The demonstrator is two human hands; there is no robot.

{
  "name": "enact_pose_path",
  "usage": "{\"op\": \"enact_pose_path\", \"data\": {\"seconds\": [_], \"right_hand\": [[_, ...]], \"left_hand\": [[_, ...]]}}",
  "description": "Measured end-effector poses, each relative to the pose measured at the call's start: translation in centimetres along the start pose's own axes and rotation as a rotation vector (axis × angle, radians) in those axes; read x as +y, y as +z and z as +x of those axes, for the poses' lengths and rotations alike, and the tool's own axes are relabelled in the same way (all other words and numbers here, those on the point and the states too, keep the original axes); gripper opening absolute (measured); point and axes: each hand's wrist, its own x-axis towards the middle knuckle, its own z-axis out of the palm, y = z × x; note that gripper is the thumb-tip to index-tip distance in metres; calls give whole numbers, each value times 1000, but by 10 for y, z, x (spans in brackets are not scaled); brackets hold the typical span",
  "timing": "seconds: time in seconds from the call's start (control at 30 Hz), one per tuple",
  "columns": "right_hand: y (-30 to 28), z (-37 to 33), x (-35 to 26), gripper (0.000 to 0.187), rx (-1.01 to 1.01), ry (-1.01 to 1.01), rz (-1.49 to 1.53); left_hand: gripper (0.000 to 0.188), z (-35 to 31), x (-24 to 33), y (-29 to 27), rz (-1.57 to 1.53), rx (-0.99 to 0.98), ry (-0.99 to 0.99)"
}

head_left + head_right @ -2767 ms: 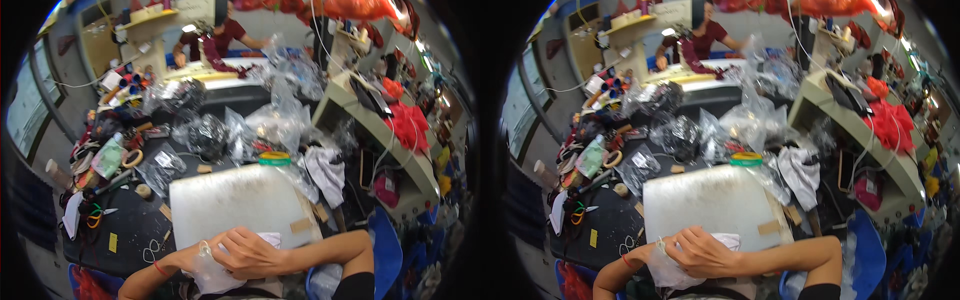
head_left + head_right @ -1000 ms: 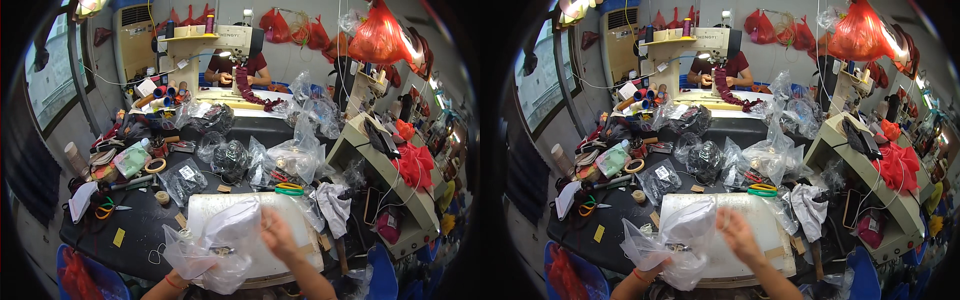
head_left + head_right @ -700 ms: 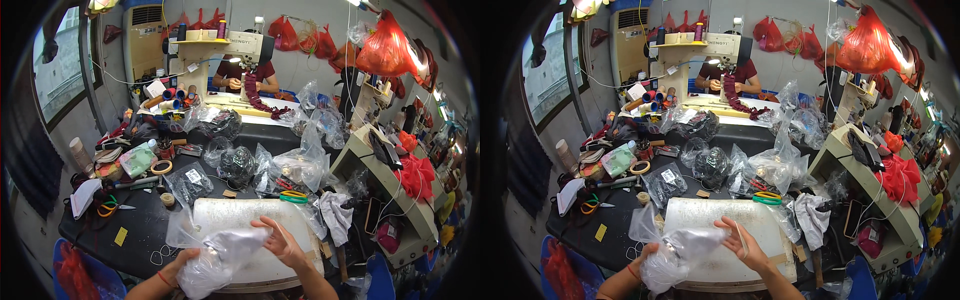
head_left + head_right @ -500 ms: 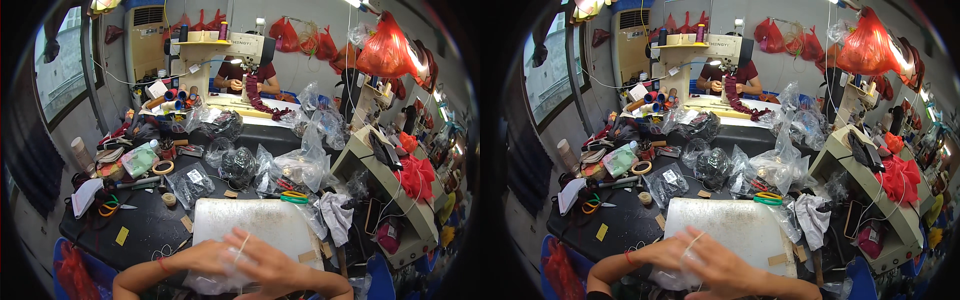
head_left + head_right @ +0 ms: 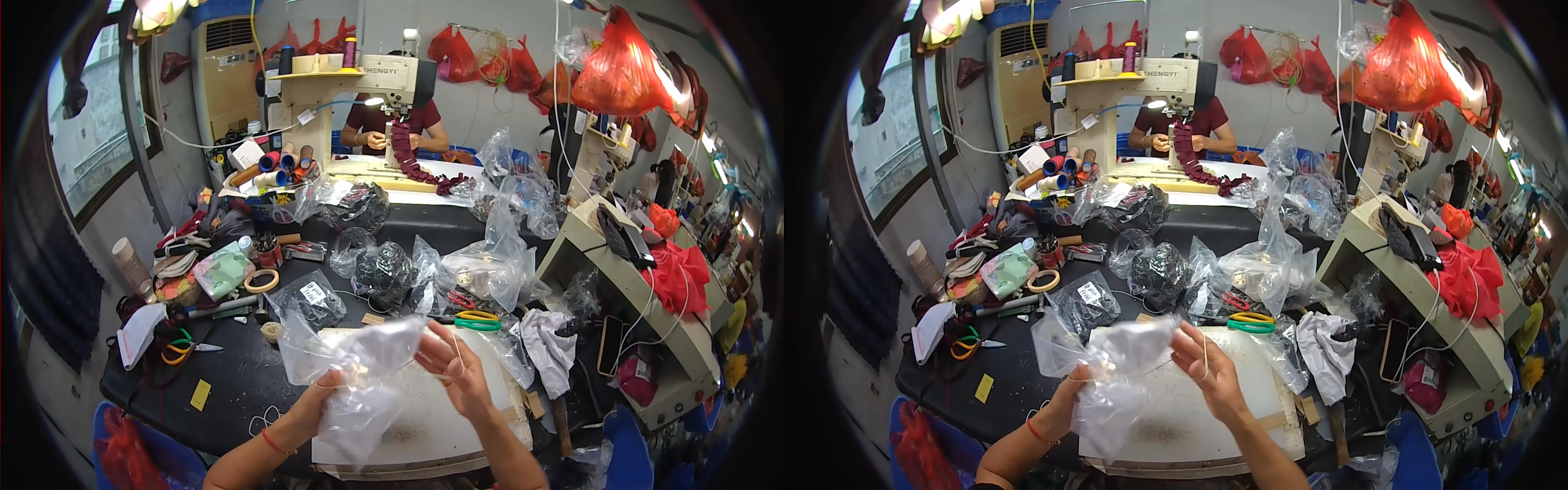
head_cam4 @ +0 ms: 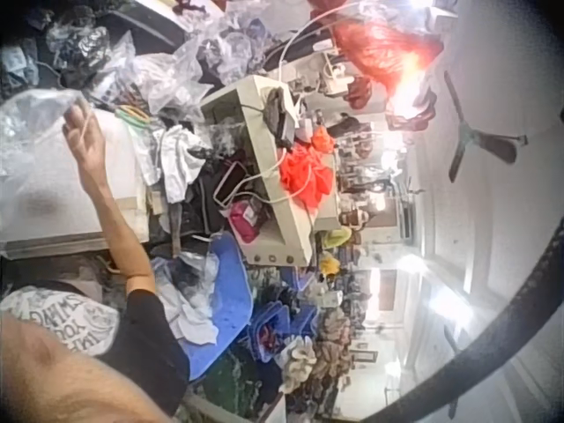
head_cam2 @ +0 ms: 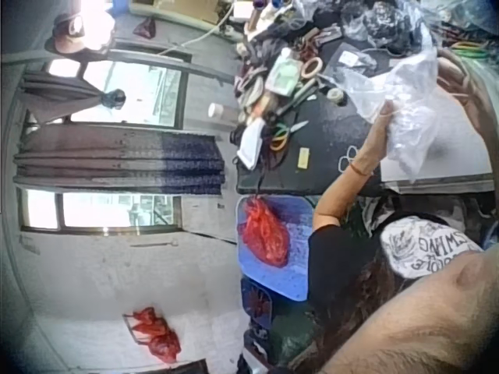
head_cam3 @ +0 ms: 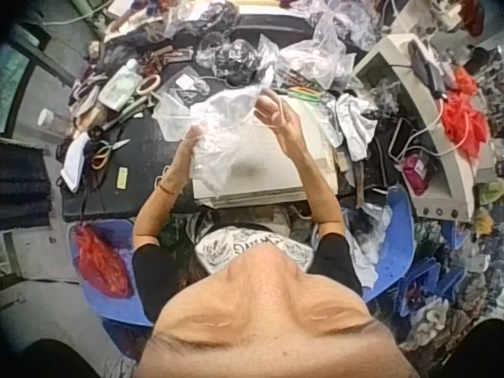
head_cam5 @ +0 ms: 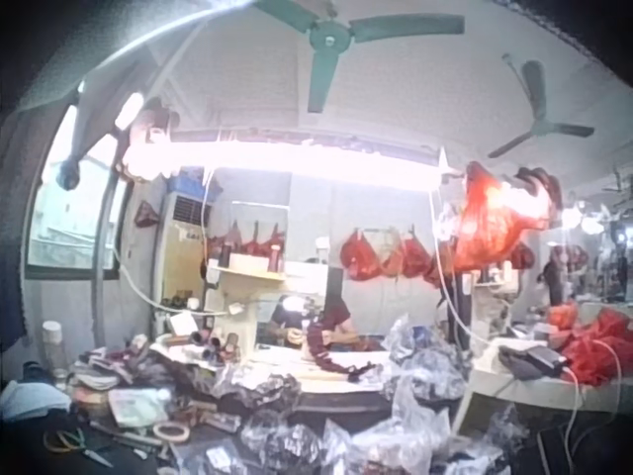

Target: The person sorts through various plastic bags containing small fabric parts and trims on a cluttered workbench. They open bags, remove items, and place them into a blue bin or onto the table.

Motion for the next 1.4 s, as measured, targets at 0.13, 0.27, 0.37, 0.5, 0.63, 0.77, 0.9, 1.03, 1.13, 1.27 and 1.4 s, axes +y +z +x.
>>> {"op": "enact_pose_path", "data": {"seconds": [0.13,0.27,0.37,0.5,0.63,0.77,0.9,1.03,1.13,1.27,1.4], "right_hand": [[15,1,-44,94,-353,-238,-726],[56,-15,-57,81,-671,-571,-1083],[79,-36,-31,74,-795,-913,-1240],[18,-24,-3,76,-380,-756,-1331],[20,-42,24,92,-163,-313,-1197],[43,-58,58,104,-97,-176,-971],[49,-57,57,105,16,-139,-867],[49,-68,56,102,166,-107,-765],[37,-83,46,100,272,-161,-840],[29,-97,32,100,331,-192,-840],[23,-107,20,101,311,-170,-846]], "left_hand": [[51,-10,6,-11,302,-231,-60],[53,29,-28,-35,987,-757,280],[67,33,-17,-21,1222,-763,169],[91,28,-5,-8,1035,-255,120],[76,22,-37,-18,431,63,297],[52,18,-53,5,198,191,235],[56,17,-45,19,202,142,157],[90,19,-54,28,313,-43,245],[107,28,-56,30,396,-220,223],[114,35,-47,36,712,-427,292],[113,28,-29,46,1094,-476,289]]}}
